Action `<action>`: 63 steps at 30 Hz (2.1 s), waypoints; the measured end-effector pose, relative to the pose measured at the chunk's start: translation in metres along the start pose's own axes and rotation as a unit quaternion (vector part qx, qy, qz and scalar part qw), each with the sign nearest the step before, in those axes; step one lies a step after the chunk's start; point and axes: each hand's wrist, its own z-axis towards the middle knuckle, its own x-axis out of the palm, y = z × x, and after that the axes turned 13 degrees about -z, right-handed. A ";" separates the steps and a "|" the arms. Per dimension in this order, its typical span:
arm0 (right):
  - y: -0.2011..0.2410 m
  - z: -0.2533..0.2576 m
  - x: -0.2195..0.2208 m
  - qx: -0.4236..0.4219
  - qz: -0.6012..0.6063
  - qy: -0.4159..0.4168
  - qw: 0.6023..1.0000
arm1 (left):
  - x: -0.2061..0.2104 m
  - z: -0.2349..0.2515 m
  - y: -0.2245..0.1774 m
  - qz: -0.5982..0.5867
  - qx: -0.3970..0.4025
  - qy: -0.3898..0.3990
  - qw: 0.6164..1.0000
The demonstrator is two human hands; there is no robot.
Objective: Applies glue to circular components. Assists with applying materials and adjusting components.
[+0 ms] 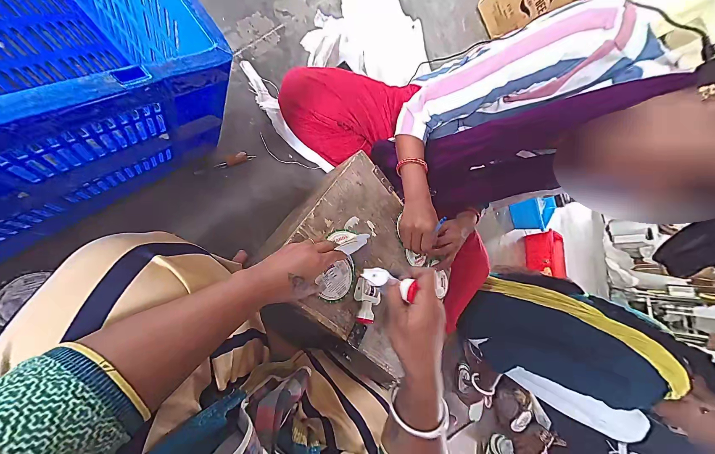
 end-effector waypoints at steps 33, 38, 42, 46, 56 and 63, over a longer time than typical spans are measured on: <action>-0.017 -0.049 0.070 0.165 0.015 0.097 0.981 | 0.000 0.003 -0.005 -0.008 -0.062 -0.061 0.996; -0.057 -0.028 0.009 0.215 0.021 0.057 0.975 | 0.000 0.006 -0.006 -0.042 -0.084 -0.084 0.992; -0.094 -0.006 -0.015 0.241 -0.037 0.031 0.969 | -0.001 0.007 -0.006 -0.043 -0.061 -0.084 0.994; -0.093 0.016 0.012 0.261 -0.097 0.166 0.946 | 0.003 0.006 0.001 -0.013 -0.015 -0.074 0.997; -0.028 -0.005 0.001 0.075 -0.019 0.011 0.997 | -0.005 0.008 -0.002 -0.026 -0.050 -0.022 0.998; 0.034 0.009 0.048 0.022 -0.053 0.117 0.991 | -0.005 0.005 0.001 -0.033 -0.037 -0.025 0.998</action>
